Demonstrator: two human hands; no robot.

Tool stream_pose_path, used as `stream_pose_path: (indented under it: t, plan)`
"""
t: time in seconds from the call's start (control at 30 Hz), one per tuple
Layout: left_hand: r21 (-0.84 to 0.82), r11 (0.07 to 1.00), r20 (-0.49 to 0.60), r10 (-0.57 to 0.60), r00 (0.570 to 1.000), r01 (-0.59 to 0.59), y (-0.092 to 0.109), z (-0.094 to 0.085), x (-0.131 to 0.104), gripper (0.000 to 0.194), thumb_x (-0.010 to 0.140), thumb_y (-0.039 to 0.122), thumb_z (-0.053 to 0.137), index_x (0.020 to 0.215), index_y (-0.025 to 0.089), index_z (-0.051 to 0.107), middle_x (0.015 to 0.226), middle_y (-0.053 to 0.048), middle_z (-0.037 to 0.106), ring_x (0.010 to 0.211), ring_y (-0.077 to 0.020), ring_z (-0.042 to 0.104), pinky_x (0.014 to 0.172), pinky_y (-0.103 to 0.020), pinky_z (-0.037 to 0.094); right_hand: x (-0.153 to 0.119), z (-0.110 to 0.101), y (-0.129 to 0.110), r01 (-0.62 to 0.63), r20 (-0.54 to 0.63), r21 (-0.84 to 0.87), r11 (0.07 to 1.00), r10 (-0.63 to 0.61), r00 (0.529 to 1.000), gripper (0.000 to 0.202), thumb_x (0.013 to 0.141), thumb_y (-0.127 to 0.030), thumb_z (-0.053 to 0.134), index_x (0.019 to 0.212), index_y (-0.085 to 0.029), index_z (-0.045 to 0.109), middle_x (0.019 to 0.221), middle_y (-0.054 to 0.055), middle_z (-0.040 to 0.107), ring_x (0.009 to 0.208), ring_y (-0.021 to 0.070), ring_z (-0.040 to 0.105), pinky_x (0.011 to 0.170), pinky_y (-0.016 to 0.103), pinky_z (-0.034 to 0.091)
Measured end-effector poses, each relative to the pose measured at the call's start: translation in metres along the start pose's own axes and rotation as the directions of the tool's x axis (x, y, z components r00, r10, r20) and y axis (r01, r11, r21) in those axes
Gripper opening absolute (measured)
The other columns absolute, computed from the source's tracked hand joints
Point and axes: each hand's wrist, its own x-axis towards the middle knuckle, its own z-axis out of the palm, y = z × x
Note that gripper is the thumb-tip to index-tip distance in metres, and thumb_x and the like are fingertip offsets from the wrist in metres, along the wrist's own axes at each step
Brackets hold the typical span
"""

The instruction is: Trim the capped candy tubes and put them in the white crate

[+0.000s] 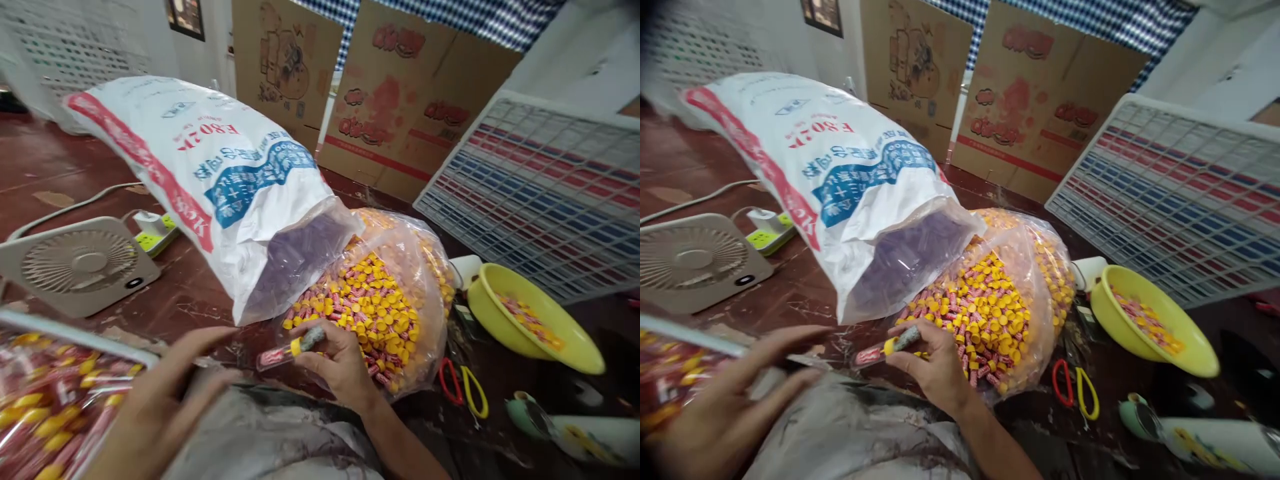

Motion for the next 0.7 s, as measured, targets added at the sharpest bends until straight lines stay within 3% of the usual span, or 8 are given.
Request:
stream_pose_path:
  t: [0.1, 0.2, 0.23, 0.3, 0.37, 0.43, 0.53, 0.7]
  plan:
    - [-0.151, 0.982, 0.194, 0.144, 0.970, -0.116, 0.017, 0.044, -0.001, 0.039, 0.087, 0.053, 0.061, 0.115, 0.027, 0.071, 0.115, -0.004, 0.076, 0.099, -0.0236, 0.074, 0.086, -0.026, 0.060, -0.013, -0.009, -0.009, 0.073, -0.005, -0.082, 0.994, -0.074, 0.997, 0.030, 0.079, -0.041, 0.081, 0.100, -0.022, 0.072, 0.104, 0.004, 0.069, 0.085, 0.0157, 0.067, 0.073, 0.024, 0.055]
    - [-0.245, 0.968, 0.334, 0.133, 0.933, -0.050, 0.006, 0.084, -0.001, 0.038, 0.091, 0.052, 0.056, 0.116, 0.029, 0.071, 0.118, -0.002, 0.076, 0.105, -0.0234, 0.073, 0.093, -0.028, 0.058, -0.037, -0.060, -0.023, 0.128, -0.140, -0.393, 0.911, -0.197, 0.970, 0.033, 0.083, -0.048, 0.075, 0.102, -0.022, 0.069, 0.107, 0.005, 0.070, 0.088, 0.0181, 0.068, 0.074, 0.027, 0.056]
    - [-0.250, 0.968, 0.391, 0.109, 0.914, -0.009, -0.001, 0.093, -0.001, 0.039, 0.091, 0.052, 0.057, 0.120, 0.030, 0.070, 0.122, -0.002, 0.074, 0.110, -0.0242, 0.071, 0.098, -0.031, 0.055, -0.050, -0.086, -0.028, 0.062, -0.267, -0.554, 0.830, -0.248, 0.931, 0.033, 0.086, -0.050, 0.071, 0.103, -0.022, 0.068, 0.103, 0.006, 0.070, 0.087, 0.0189, 0.068, 0.075, 0.028, 0.055]
    - [-0.258, 0.964, 0.495, 0.072, 0.866, 0.067, -0.013, 0.107, 0.000, 0.043, 0.089, 0.052, 0.059, 0.126, 0.031, 0.067, 0.129, -0.001, 0.071, 0.119, -0.0260, 0.066, 0.105, -0.037, 0.049, -0.080, -0.141, -0.035, -0.344, -0.594, -0.737, 0.581, -0.316, 0.739, 0.030, 0.098, -0.047, 0.053, 0.104, -0.021, 0.066, 0.098, 0.007, 0.071, 0.088, 0.0200, 0.067, 0.080, 0.031, 0.053]
    - [-0.284, 0.948, 0.568, 0.047, 0.822, 0.142, -0.013, 0.114, 0.001, 0.045, 0.088, 0.052, 0.061, 0.128, 0.031, 0.067, 0.129, -0.001, 0.071, 0.121, -0.0269, 0.065, 0.107, -0.038, 0.048, -0.109, -0.192, -0.033, -0.784, -0.796, -0.601, 0.157, -0.204, 0.570, 0.032, 0.101, -0.045, 0.048, 0.104, -0.018, 0.064, 0.104, 0.011, 0.071, 0.097, 0.0231, 0.067, 0.087, 0.033, 0.050]
    - [-0.328, 0.917, 0.614, 0.025, 0.789, 0.226, -0.001, 0.118, 0.003, 0.047, 0.086, 0.055, 0.062, 0.125, 0.030, 0.069, 0.120, -0.002, 0.075, 0.112, -0.0267, 0.070, 0.101, -0.034, 0.054, -0.127, -0.227, -0.019, -0.863, -0.860, -0.505, 0.022, -0.104, 0.500, 0.030, 0.091, -0.043, 0.064, 0.097, -0.013, 0.067, 0.101, 0.018, 0.071, 0.097, 0.0304, 0.068, 0.084, 0.038, 0.049]
    - [-0.386, 0.846, 0.651, -0.033, 0.759, 0.368, 0.031, 0.118, 0.007, 0.050, 0.083, 0.059, 0.063, 0.121, 0.027, 0.070, 0.104, -0.003, 0.078, 0.094, -0.0243, 0.073, 0.089, -0.030, 0.060, -0.133, -0.250, 0.011, -0.876, -0.877, -0.481, -0.035, 0.025, 0.480, 0.037, 0.077, -0.045, 0.079, 0.090, -0.011, 0.069, 0.098, 0.021, 0.073, 0.093, 0.0332, 0.070, 0.077, 0.036, 0.049]
    - [-0.481, 0.738, 0.696, -0.006, 0.718, 0.473, 0.065, 0.111, 0.015, 0.048, 0.080, 0.056, 0.070, 0.113, 0.021, 0.068, 0.104, -0.007, 0.074, 0.094, -0.0235, 0.069, 0.086, -0.032, 0.058, -0.133, -0.258, 0.033, -0.882, -0.879, -0.469, -0.036, 0.116, 0.462, 0.030, 0.079, -0.041, 0.072, 0.084, -0.012, 0.070, 0.086, 0.022, 0.073, 0.085, 0.0346, 0.072, 0.066, 0.034, 0.046]
